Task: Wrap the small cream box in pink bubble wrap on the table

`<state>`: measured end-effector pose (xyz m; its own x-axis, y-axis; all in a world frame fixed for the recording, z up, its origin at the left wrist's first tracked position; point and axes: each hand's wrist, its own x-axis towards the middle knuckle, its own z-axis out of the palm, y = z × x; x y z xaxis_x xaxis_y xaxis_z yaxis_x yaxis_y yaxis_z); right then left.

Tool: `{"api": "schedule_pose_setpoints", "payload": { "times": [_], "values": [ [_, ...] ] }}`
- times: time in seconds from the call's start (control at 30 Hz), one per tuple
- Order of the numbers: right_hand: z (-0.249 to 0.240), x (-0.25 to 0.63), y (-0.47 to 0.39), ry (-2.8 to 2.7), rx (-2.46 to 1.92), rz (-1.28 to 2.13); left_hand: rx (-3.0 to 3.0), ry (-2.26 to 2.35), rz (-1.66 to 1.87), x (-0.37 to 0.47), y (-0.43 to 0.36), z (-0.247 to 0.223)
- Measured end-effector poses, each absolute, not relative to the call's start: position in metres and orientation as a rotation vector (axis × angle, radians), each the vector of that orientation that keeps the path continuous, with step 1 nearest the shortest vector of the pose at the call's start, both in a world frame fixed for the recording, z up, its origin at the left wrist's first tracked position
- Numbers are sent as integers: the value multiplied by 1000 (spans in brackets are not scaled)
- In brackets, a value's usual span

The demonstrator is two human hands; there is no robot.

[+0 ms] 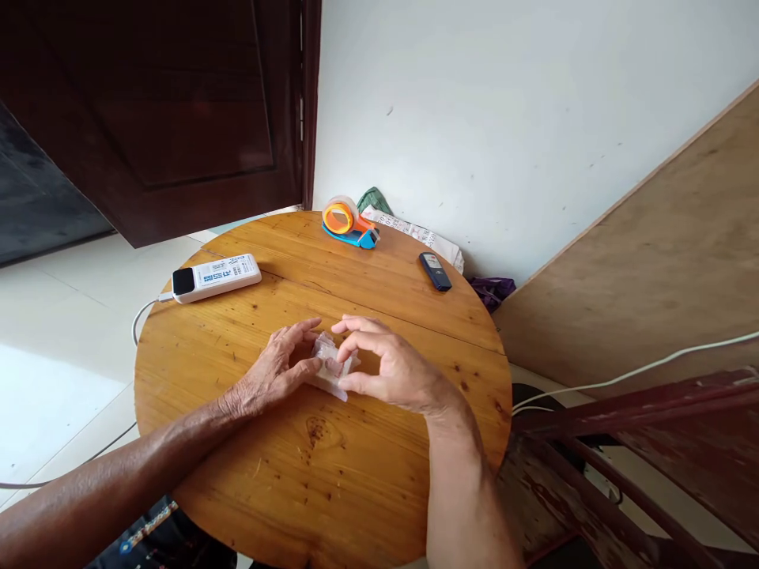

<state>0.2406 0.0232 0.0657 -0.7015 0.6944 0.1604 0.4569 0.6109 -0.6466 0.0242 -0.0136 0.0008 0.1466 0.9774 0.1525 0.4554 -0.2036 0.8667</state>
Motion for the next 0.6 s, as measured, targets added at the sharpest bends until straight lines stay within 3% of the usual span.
{"api": "schedule_pose_setpoints", "payload": {
  "times": [0.6],
  "values": [
    [51, 219, 21, -2344, -870, 509, 1646, 1363, 1034, 22, -15, -9]
  ]
}}
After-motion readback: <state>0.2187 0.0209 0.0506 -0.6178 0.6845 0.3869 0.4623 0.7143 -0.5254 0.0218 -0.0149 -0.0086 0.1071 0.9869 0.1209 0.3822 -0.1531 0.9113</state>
